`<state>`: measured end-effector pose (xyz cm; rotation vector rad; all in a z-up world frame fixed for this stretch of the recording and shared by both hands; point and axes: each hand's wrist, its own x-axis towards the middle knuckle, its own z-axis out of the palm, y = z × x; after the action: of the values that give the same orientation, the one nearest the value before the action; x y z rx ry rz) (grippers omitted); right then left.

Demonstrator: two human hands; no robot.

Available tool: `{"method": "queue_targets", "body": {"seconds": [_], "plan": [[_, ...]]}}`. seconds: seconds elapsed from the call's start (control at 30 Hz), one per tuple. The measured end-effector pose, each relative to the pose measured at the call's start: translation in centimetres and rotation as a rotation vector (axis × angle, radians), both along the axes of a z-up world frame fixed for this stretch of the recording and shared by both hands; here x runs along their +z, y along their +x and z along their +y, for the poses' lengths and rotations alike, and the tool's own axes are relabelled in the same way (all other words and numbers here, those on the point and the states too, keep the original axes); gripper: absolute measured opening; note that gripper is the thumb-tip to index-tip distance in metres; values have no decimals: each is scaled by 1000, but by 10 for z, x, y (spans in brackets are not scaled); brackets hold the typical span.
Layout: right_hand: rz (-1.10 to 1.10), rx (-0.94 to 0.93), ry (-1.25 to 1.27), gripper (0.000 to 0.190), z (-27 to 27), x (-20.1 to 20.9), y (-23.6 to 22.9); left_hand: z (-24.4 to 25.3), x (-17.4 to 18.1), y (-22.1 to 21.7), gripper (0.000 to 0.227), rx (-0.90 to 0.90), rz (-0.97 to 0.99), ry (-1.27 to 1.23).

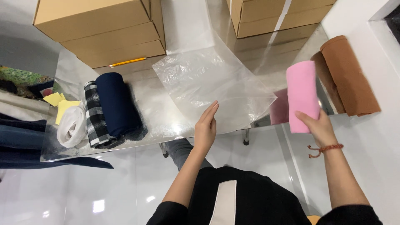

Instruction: The person writes on a yellow sticky note with a pencil and places it on a cardboard box tied with a white ribbon. They then move the box aside and wrap a rolled pink cloth in a clear plastic bag on a metal table.

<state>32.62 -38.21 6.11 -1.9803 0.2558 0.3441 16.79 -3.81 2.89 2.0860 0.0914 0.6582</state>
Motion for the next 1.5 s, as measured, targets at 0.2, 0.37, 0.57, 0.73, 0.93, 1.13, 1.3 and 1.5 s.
{"method": "queue_targets", "body": {"seconds": [0.2,0.37,0.57,0.73,0.93,1.13,1.3,1.5], "plan": [[187,337,-135,87,-1,68,-40,-11,17,13,87,-74,91,-92],[186,563,-161,52,39,17,-40,-26,30,14,88,-94,96,-46],[170,435,230,52,139,-12,-32,-22,32,-8,90,-68,81,231],[116,363,544,67,238,-57,-18,-23,48,-31,92,-82,28,309],[140,269,779,64,322,-29,-46,-21,65,-76,93,-98,51,281],[193,565,357,89,317,-21,-66,9,21,-107,81,172,92,-93],[-679,711,-402,57,298,-100,-24,28,-93,-90,86,466,468,-604],[-1061,967,-669,39,289,-68,12,14,-101,-67,78,529,519,-986]]}}
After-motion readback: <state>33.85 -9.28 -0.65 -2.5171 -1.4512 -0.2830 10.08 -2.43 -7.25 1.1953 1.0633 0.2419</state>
